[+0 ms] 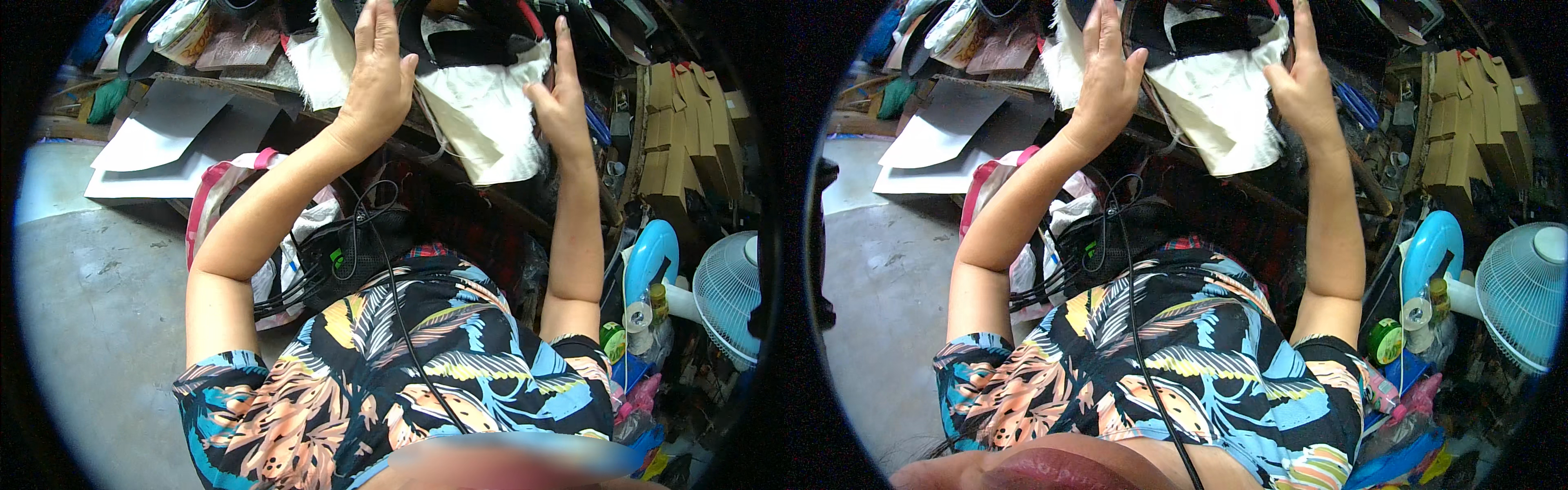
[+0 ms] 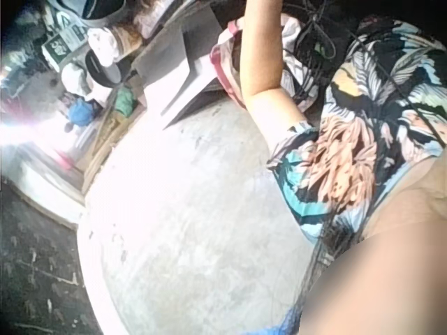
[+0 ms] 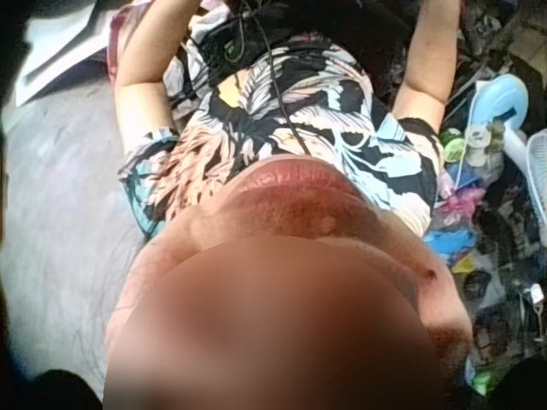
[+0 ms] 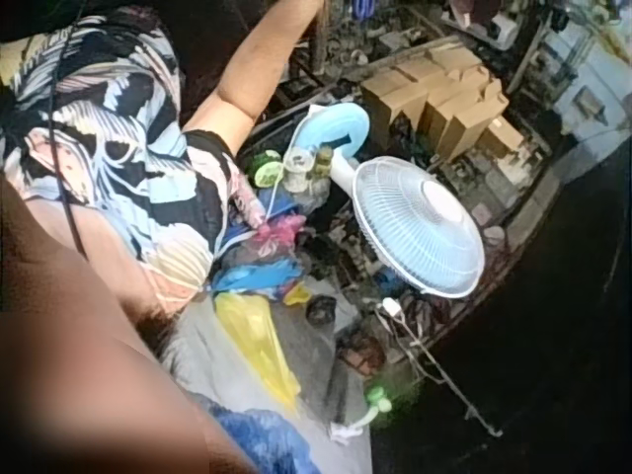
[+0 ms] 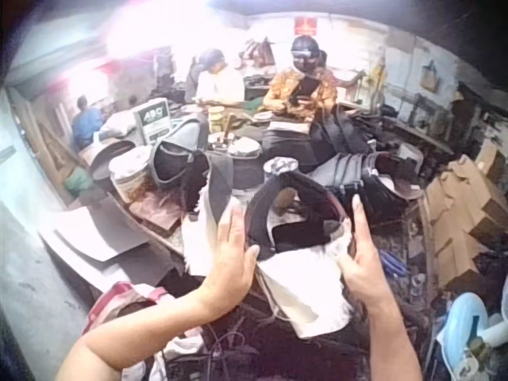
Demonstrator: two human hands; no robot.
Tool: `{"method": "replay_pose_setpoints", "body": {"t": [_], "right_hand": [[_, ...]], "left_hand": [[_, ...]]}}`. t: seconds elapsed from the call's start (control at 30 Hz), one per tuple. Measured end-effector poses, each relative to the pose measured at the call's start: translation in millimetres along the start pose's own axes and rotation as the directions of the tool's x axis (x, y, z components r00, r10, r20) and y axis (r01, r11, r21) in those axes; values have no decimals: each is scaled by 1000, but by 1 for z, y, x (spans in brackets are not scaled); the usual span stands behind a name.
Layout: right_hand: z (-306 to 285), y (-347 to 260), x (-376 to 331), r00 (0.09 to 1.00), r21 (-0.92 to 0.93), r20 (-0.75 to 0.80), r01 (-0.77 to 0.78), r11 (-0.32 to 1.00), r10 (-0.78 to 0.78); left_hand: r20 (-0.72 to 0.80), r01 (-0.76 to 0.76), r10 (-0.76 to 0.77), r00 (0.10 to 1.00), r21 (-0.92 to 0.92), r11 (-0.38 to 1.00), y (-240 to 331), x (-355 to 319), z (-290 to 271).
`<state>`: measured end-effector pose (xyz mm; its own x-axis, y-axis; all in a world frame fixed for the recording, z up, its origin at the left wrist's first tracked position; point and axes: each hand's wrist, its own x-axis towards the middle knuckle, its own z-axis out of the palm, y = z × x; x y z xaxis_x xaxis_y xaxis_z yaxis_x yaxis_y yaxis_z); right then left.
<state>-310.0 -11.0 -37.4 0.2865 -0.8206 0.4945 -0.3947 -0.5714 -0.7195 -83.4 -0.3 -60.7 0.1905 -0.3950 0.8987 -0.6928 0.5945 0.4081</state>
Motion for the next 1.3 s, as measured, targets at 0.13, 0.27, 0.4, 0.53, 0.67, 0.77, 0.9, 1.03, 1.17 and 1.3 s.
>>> {"method": "replay_pose_setpoints", "body": {"t": [0.13,0.27,0.4,0.53,0.67,0.77,0.9,1.03,1.17,1.3], "right_hand": [[-14,-10,32,980,132,111,-177,975,163],[-31,-12,53,951,-77,269,-140,987,155],[-35,-9,36,989,-450,142,23,893,46],[-15,-24,0,793,-710,-6,425,562,-609],[21,-30,-32,905,-230,142,424,876,-401],[22,-13,-28,983,-272,120,168,947,-140],[10,6,-26,981,-256,191,85,963,-36],[5,3,-38,943,-217,331,112,970,-35],[21,0,-51,935,-287,239,325,901,-261],[36,-4,-60,934,-215,192,340,916,-301]], "left_hand": [[394,-343,376,839,-155,926,-7,13,-25],[872,-319,202,446,-57,946,-18,-6,-31],[864,-293,148,482,-1,956,-19,-16,-16],[907,-263,34,419,85,961,-11,-17,-12],[885,-270,83,457,49,962,-13,-24,-14],[876,-272,140,461,-11,962,-21,-25,-13],[838,-186,110,535,-10,982,-23,-27,-11],[816,-218,143,560,-21,976,-18,-24,-10],[871,-226,126,475,-17,974,-20,-16,-6],[927,-180,33,372,37,983,-22,-9,1]]}}
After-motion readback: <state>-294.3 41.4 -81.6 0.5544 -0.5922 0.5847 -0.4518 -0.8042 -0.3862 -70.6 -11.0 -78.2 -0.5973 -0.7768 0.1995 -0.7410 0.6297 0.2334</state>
